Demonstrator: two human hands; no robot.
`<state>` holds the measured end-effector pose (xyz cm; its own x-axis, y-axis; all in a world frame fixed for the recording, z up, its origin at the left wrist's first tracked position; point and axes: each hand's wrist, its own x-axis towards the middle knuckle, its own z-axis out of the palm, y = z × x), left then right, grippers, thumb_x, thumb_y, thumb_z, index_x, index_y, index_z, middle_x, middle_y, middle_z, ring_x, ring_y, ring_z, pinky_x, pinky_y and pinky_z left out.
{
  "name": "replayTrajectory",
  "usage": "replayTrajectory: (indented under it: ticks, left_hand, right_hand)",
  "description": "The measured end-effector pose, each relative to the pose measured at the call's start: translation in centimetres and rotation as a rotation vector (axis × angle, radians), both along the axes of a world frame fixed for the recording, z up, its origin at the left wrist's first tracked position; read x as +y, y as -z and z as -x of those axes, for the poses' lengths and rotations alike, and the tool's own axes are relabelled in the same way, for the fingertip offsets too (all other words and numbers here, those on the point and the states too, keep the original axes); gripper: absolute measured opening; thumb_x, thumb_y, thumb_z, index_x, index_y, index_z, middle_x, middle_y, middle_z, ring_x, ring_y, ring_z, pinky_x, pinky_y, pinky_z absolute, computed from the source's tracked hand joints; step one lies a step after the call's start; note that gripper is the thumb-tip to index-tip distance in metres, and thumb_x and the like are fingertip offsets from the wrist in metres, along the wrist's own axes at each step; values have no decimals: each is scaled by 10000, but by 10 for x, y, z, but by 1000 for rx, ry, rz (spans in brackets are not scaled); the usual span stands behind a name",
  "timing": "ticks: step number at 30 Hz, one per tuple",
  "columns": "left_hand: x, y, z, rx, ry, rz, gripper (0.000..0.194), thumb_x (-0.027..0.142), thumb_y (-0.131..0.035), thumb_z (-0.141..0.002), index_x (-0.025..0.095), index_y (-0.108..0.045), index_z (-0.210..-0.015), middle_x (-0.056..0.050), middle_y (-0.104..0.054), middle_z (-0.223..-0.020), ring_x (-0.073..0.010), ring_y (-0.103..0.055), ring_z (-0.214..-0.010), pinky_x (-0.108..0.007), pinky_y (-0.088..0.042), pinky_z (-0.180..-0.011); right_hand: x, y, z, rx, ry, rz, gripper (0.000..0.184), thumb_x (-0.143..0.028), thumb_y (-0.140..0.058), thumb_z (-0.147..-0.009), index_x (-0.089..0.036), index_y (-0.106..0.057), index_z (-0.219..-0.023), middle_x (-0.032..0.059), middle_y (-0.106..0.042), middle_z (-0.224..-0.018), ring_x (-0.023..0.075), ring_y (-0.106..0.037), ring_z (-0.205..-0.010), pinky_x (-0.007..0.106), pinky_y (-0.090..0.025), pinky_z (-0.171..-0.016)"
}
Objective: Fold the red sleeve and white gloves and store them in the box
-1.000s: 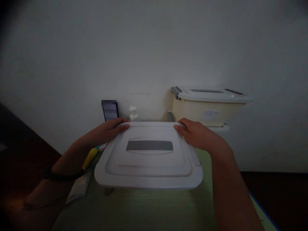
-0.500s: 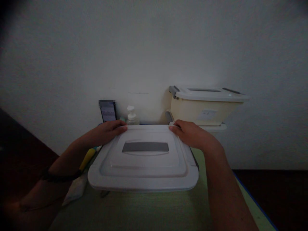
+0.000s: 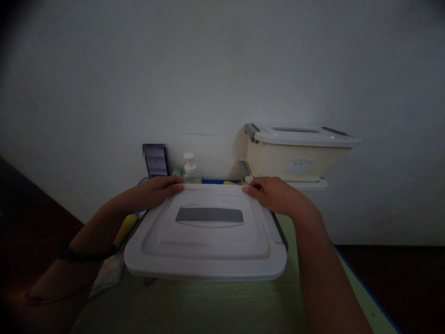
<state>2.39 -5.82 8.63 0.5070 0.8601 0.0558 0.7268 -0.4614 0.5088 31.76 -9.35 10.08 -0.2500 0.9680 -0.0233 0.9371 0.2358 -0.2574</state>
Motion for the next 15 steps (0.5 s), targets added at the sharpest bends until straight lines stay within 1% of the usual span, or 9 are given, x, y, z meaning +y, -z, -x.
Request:
replayTrajectory:
  ticks: [2,6,8,12,15]
  left_hand:
    - [1,1,0,-7,-5,12,373,460,-381,-859,177,-622,-893,-60,-662,-917,-232,-607,-858,-300,-424,-764]
    - [3,2,-1,-32,-16,45,425,499,-342,-867,183,-608,-767,-41,-658,-815,-215,-606,-765,-283,-424,-703]
    - [3,2,-1,-30,-16,53,431,507,-339,-866,185,-597,-742,-38,-657,-803,-211,-605,-750,-280,-424,-698]
    - [4,3,0,-24,-16,67,432,519,-335,-869,182,-595,-789,-50,-660,-872,-222,-608,-831,-289,-424,-757]
    - [5,5,0,-24,-19,93,451,537,-328,-869,180,-602,-847,-52,-665,-914,-225,-608,-869,-294,-436,-776]
  right_hand:
    - [0,0,-1,1,-15,17,359,-463,-381,-877,-199,-609,-789,72,-679,-803,214,-623,-733,302,-439,-646]
    - [0,0,-1,16,-45,32,367,-467,-382,-879,-195,-618,-808,75,-678,-822,219,-623,-749,303,-439,-652]
    - [1,0,-1,16,-50,35,370,-464,-379,-881,-189,-620,-824,79,-678,-830,220,-622,-754,304,-440,-658]
    - [2,1,-1,-3,-54,48,374,-459,-366,-887,-186,-616,-835,79,-678,-836,212,-618,-750,300,-440,-656]
    - [3,2,-2,-8,-52,61,411,-477,-350,-887,-172,-625,-876,94,-683,-879,227,-621,-789,313,-444,-684]
